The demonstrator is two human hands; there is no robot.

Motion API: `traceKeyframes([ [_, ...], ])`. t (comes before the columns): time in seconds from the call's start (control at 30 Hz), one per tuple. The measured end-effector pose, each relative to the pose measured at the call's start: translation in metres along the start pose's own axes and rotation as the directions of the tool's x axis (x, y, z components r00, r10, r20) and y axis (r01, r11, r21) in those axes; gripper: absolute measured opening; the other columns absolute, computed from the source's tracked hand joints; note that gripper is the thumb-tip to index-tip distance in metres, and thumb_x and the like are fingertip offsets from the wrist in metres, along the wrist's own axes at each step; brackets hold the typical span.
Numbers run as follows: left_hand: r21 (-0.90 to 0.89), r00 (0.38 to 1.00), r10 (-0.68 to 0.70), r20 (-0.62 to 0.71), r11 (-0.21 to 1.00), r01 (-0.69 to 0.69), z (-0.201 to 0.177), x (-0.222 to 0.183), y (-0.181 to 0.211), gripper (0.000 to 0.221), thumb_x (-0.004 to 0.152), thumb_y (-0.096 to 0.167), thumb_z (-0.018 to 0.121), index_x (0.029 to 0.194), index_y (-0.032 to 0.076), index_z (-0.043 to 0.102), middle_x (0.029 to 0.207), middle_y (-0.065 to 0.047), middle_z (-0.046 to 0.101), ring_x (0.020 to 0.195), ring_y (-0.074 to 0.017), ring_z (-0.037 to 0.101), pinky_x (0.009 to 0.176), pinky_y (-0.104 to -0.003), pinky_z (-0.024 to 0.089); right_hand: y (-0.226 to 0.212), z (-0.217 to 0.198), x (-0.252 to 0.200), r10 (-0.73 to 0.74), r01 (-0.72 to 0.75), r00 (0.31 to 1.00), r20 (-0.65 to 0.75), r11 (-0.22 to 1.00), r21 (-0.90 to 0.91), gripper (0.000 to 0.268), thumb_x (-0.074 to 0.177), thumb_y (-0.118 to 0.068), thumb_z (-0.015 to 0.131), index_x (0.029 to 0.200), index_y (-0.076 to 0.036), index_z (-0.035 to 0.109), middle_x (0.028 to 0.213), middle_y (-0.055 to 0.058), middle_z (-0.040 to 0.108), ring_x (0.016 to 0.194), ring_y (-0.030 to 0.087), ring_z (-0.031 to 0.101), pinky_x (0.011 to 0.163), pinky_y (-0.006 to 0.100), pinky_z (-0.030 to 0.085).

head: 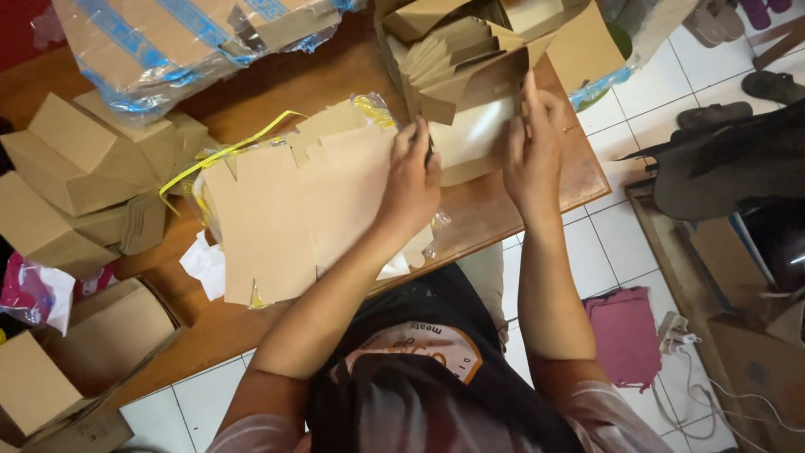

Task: The person folds and assembles flat cardboard pieces into small boxes by hand. They fold the side flaps, tuck tabs into slots, and press the edges to form the box shape. The finished boxes are placed on the table.

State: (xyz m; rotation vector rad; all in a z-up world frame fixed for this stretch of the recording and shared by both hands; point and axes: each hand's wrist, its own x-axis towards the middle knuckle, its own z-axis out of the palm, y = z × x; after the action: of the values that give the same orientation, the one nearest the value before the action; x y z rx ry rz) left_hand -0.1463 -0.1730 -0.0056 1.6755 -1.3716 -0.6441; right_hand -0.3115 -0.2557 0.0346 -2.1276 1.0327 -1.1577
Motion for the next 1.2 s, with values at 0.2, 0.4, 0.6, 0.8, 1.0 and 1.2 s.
traceKeyframes([
  [0.2, -0.036, 0.999, -0.034, -0.04, 0.999, 0.032, -0.02, 0.005, 0.006, 0.048, 0.097, 0.007, 0.053, 0.143, -0.001, 0.042, 0.13, -0.014, 0.05, 0.1, -0.0216, 0.062, 0.095, -0.033, 0.049, 0.013, 0.003, 0.0, -0.011, 0.011, 1.0, 0.013, 1.0, 0.022, 0.055, 0.105, 0.008, 0.04, 0.154, -0.016, 0.032, 0.118, 0.014, 0.044, 0.116, 0.027, 0.048, 0.1, 0.034, 0.042],
  [0.4, 0.034, 0.991, 0.047, -0.122, 0.998, -0.043, -0.024, 0.008, 0.001, 0.04, 0.099, 0.015, 0.049, 0.133, -0.006, 0.052, 0.126, -0.02, 0.059, 0.12, -0.0326, 0.056, 0.104, -0.038, 0.043, 0.012, 0.006, -0.003, 0.035, -0.036, 0.999, 0.007, 0.999, 0.03, 0.061, 0.093, 0.009, 0.051, 0.149, -0.013, 0.04, 0.144, 0.015, 0.047, 0.116, 0.02, 0.056, 0.072, 0.026, 0.044],
  [0.6, 0.09, 0.991, -0.06, -0.117, 0.993, 0.071, -0.022, 0.006, 0.01, 0.046, 0.097, 0.013, 0.054, 0.141, 0.004, 0.044, 0.125, -0.014, 0.065, 0.107, -0.0296, 0.064, 0.094, -0.042, 0.048, 0.017, 0.009, -0.008, 0.082, -0.082, 0.996, -0.025, 0.997, -0.012, 0.062, 0.087, 0.011, 0.045, 0.145, -0.011, 0.045, 0.116, 0.012, 0.058, 0.09, 0.019, 0.05, 0.062, 0.027, 0.04],
  [0.8, 0.239, 0.986, 0.032, -0.164, 0.971, 0.009, -0.019, 0.003, 0.009, 0.048, 0.095, 0.009, 0.057, 0.14, -0.005, 0.046, 0.108, -0.017, 0.059, 0.106, -0.0362, 0.063, 0.087, -0.043, 0.054, 0.039, 0.016, -0.012, -0.019, 0.022, 1.0, 0.014, 0.949, -0.314, 0.075, 0.078, 0.01, 0.055, 0.15, -0.009, 0.042, 0.113, 0.016, 0.053, 0.098, 0.034, 0.051, 0.086, 0.042, 0.049],
  [1.0, 0.41, 0.964, 0.197, -0.18, 0.906, -0.109, -0.011, 0.004, 0.0, 0.044, 0.093, 0.001, 0.058, 0.134, -0.012, 0.048, 0.099, -0.02, 0.057, 0.095, -0.039, 0.062, 0.082, -0.042, 0.054, 0.044, 0.024, -0.012, -0.018, 0.06, 0.994, 0.104, 0.906, -0.418, 0.065, 0.078, 0.004, 0.056, 0.142, -0.001, 0.045, 0.135, 0.021, 0.04, 0.112, 0.044, 0.048, 0.087, 0.052, 0.047],
  [1.2, 0.6, 0.97, 0.22, -0.102, 0.791, -0.116, -0.009, 0.001, -0.003, 0.05, 0.093, 0.005, 0.051, 0.14, -0.011, 0.041, 0.097, -0.017, 0.055, 0.09, -0.0348, 0.059, 0.072, -0.044, 0.05, 0.042, 0.022, -0.003, 0.155, -0.076, 0.957, 0.245, 0.95, -0.302, 0.056, 0.079, 0.008, 0.048, 0.133, -0.002, 0.04, 0.116, 0.024, 0.05, 0.095, 0.056, 0.056, 0.077, 0.062, 0.048],
])
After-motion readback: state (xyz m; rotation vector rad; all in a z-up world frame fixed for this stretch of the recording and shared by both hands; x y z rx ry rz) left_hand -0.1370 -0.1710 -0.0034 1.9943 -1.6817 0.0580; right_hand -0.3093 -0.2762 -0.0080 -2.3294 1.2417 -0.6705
